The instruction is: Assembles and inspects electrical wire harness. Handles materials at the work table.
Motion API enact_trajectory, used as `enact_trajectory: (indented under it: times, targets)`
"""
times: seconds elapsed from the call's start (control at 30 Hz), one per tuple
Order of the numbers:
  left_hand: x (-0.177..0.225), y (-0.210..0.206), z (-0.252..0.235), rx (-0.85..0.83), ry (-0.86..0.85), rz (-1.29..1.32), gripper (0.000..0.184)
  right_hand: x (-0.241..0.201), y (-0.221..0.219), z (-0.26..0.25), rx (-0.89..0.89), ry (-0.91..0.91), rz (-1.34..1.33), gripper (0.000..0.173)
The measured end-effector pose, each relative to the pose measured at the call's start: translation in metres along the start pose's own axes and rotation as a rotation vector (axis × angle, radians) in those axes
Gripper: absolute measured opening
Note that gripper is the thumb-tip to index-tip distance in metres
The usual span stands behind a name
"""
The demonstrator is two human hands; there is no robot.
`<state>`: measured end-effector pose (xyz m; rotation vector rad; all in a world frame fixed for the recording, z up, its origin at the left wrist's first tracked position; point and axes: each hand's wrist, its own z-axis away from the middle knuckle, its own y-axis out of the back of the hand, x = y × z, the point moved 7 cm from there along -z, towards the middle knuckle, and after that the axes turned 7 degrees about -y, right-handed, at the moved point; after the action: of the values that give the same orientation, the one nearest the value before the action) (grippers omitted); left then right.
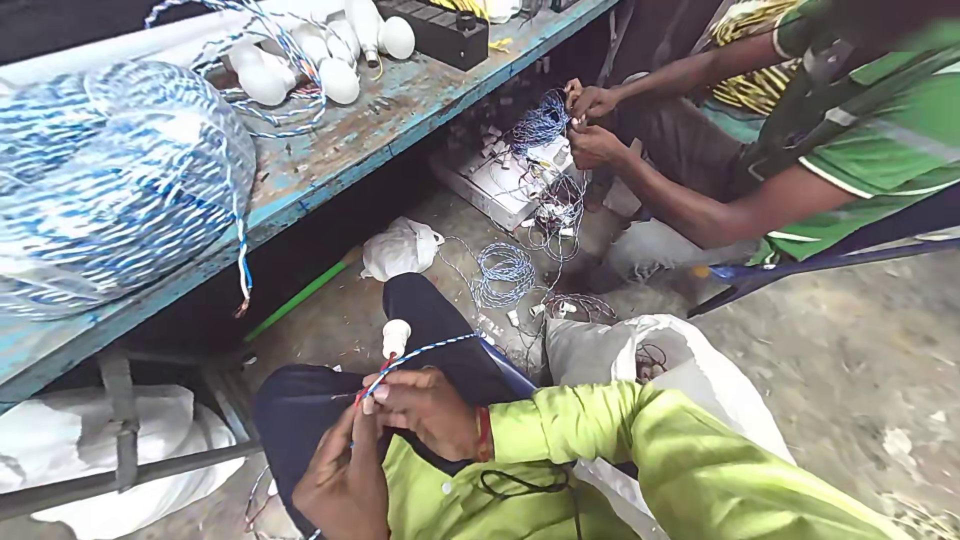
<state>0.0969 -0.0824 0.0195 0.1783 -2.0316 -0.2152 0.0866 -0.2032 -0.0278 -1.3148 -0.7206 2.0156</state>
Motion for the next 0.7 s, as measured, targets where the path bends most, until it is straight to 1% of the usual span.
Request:
enact_trajectory:
  times: [0.17, 0.23, 0.3, 0.43, 0.53, 0.7]
  targets:
    - [-0.020, -0.001, 0.009, 0.043, 0.173, 0.103, 0.015, 0.009, 0.008, -0.004, 0.084, -0.025, 0.079, 0.023]
    - [-0.028, 0.001, 0.012, 0.074, 0.230, 0.093, 0.014, 0.012, 0.009, -0.005, 0.117, -0.060, 0.057, 0.020]
    - [-0.033, 0.002, 0.013, 0.114, 0.253, 0.110, 0.013, 0.011, 0.007, -0.006, 0.123, -0.075, 0.028, 0.021]
    - [-0.034, 0.005, 0.012, 0.128, 0.226, 0.109, 0.013, 0.010, 0.008, -0.008, 0.117, -0.084, -0.045, 0.024]
    - [-0.033, 0.003, 0.012, 0.108, 0.184, 0.084, 0.016, 0.009, 0.013, -0.012, 0.172, -0.109, -0.108, 0.034]
    - [-0.036, 0.001, 0.013, 0.053, 0.059, 0.025, 0.017, 0.008, 0.016, -0.015, 0.196, -0.057, -0.138, 0.033]
